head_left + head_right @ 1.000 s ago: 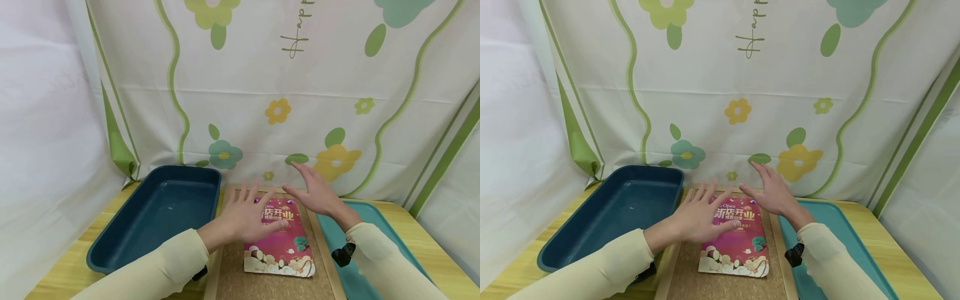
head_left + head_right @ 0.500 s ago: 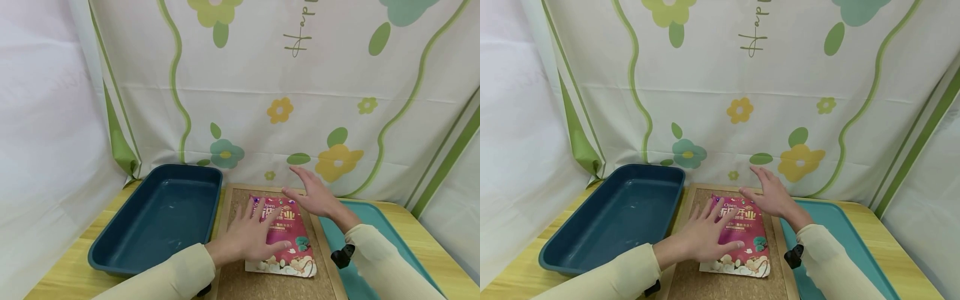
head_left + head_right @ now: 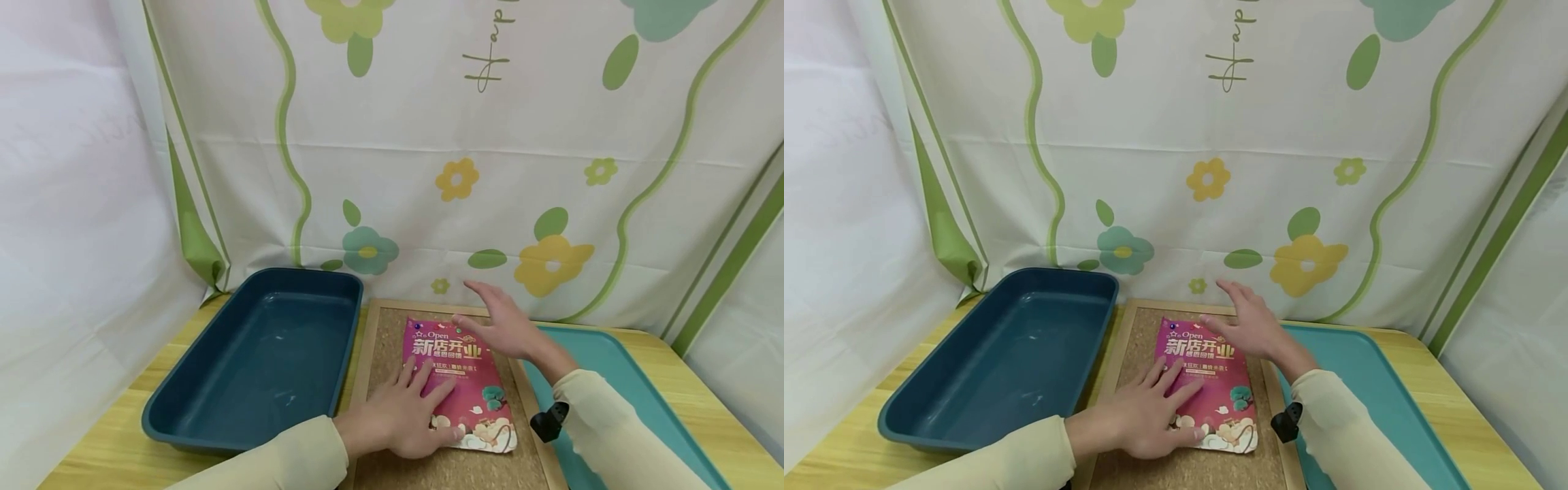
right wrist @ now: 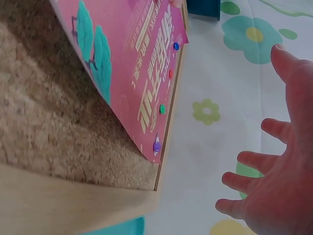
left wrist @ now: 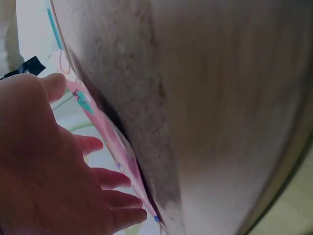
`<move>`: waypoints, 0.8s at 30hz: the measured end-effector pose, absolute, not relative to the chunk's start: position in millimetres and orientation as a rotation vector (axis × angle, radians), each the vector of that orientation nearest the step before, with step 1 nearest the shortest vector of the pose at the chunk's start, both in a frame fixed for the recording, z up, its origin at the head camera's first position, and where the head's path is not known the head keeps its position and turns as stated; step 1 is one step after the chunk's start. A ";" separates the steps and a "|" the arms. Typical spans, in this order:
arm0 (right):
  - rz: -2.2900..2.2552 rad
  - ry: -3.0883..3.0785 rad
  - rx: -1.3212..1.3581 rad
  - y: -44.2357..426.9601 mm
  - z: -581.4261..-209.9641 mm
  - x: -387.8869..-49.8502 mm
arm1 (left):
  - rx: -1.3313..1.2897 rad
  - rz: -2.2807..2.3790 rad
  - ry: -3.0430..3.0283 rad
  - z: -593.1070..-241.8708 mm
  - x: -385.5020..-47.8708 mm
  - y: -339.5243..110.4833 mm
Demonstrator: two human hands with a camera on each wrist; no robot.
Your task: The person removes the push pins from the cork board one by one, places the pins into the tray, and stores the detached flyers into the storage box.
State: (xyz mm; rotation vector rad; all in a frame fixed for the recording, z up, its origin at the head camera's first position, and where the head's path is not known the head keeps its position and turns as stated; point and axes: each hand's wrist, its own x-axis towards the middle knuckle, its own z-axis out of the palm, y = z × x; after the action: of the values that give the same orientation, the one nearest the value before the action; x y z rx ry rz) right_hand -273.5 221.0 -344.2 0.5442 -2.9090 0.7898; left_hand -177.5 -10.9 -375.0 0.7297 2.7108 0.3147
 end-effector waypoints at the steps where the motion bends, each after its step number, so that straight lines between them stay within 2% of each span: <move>1: 0.797 -2.909 0.545 220.2 -344.6 -273.7 | 0.728 0.310 2.700 -375.9 -177.1 -10.9; 24: 0.719 -2.882 0.656 197.9 -330.6 -287.7 | 0.832 0.214 2.630 -376.0 -173.3 -15.2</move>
State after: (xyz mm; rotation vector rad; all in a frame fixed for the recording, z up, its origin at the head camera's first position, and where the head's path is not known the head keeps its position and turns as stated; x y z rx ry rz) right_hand -287.7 197.9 -330.6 0.6562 -2.8823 0.7191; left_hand -173.3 -15.2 -376.0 0.8315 2.6298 0.2144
